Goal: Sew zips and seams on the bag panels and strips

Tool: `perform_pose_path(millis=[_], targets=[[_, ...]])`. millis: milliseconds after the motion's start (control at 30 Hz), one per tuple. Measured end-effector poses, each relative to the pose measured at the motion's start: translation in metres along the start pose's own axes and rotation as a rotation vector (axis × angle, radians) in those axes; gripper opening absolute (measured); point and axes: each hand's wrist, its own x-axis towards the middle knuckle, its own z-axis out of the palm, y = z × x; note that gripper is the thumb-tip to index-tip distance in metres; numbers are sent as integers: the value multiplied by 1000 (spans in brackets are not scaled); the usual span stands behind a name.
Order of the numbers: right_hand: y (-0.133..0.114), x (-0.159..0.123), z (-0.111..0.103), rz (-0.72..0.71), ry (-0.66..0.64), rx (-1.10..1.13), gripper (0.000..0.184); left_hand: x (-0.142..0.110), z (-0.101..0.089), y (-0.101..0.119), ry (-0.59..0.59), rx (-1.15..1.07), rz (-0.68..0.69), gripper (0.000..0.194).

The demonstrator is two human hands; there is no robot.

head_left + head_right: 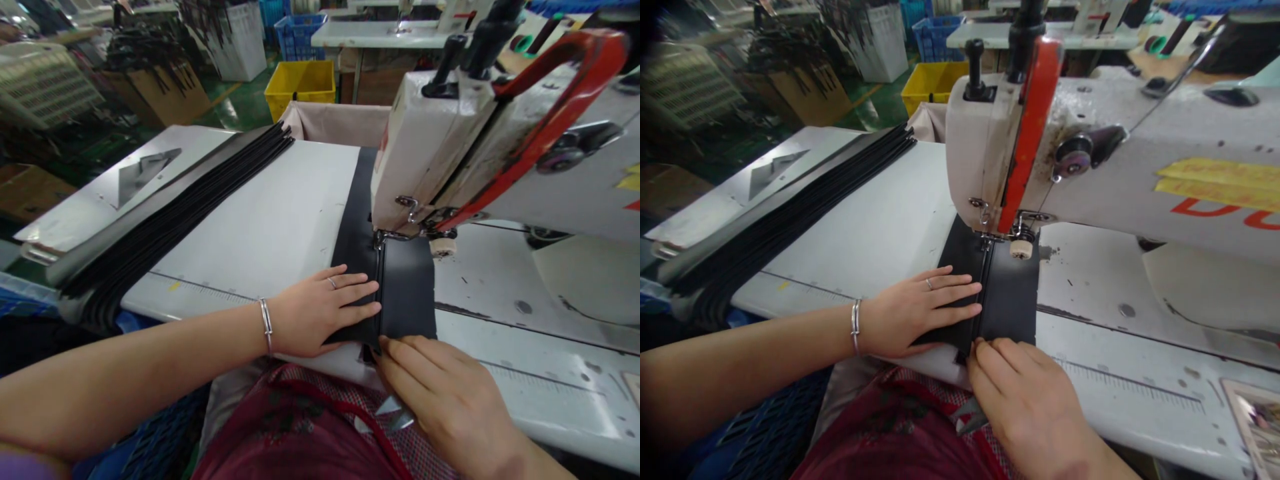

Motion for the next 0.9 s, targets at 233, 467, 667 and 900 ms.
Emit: perform_pose_path(millis=[233,467,667,900], targets=[[19,13,1,4,-15,-29,24,13,0,-20,40,13,1,54],[35,20,7,41,-73,-58,19,19,1,-31,61,31,6,59],[38,12,11,47,-28,8,23,12,10,-8,162,8,7,38],[40,18,7,79,-57,0,22,18,9,-13,184,46,20,35]])
